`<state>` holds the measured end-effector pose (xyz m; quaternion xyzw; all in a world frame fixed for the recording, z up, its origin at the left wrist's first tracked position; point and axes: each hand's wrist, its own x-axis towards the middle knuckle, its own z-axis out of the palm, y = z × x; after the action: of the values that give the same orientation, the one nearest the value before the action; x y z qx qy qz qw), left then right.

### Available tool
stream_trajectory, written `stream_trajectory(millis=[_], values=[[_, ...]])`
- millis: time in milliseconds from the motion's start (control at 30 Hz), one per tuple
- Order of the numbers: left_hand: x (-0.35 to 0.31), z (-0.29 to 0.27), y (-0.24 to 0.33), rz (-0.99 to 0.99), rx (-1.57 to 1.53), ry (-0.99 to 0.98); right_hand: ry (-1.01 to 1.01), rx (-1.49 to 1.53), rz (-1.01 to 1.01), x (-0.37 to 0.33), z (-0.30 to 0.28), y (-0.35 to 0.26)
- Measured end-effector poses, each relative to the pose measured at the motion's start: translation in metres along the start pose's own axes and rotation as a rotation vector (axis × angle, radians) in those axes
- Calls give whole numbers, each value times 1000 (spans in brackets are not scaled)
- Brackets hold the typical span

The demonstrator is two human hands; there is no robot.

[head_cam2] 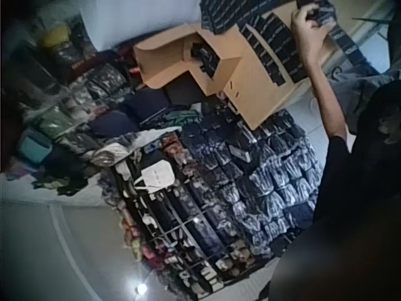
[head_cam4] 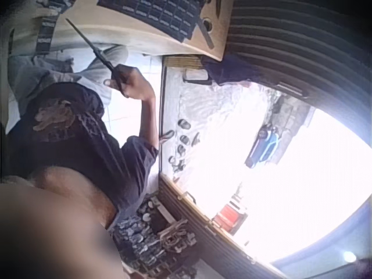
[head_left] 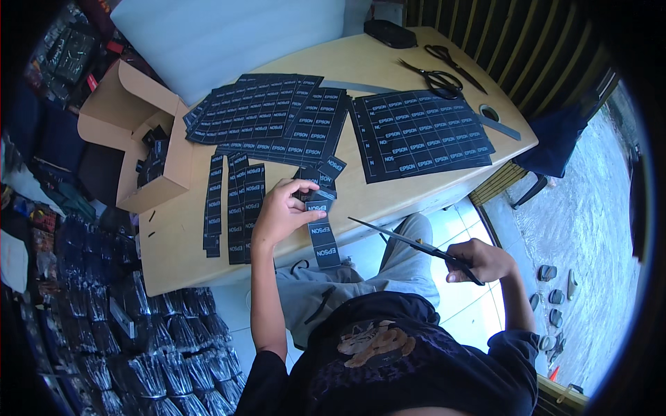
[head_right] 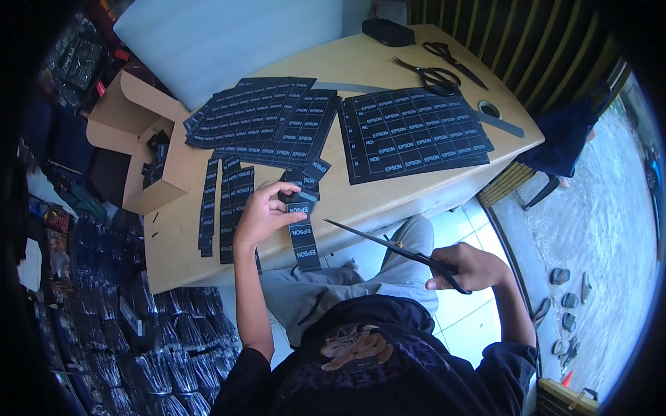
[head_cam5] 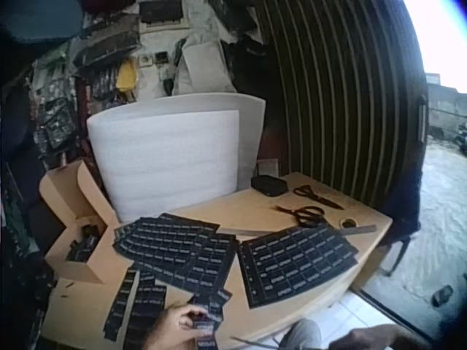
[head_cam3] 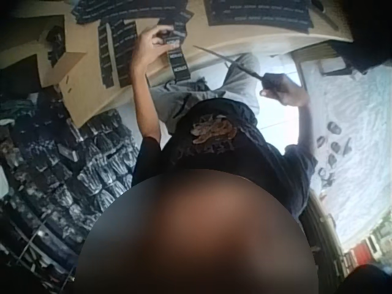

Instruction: Cutting black EPSON brand labels from a sheet using scissors.

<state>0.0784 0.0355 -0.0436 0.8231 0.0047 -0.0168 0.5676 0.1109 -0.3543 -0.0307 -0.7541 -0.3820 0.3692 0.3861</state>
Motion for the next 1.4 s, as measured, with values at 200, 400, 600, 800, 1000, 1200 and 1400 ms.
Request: stream_trajectory(millis=[200, 400, 600, 800, 1000, 1200, 1400], values=[[0, 1, 2, 80, 181, 163, 170, 2, 64, -2, 15, 7], [-36, 24, 29, 194, -181, 121, 498, 474, -93, 43, 59, -14], [-54, 48, 56, 323, -246, 134, 486, 664, -320, 91, 72, -65], [-66, 64, 67, 308, -474, 357, 516, 653, -279, 106, 77, -80], [-76, 67, 36, 486, -227, 253, 590, 675, -315, 116, 77, -89], [-77, 81, 46, 520, -392, 442, 591, 717, -309, 122, 78, -95], [-80, 65, 47, 422, -238, 398, 579, 729, -322, 124, 76, -95]])
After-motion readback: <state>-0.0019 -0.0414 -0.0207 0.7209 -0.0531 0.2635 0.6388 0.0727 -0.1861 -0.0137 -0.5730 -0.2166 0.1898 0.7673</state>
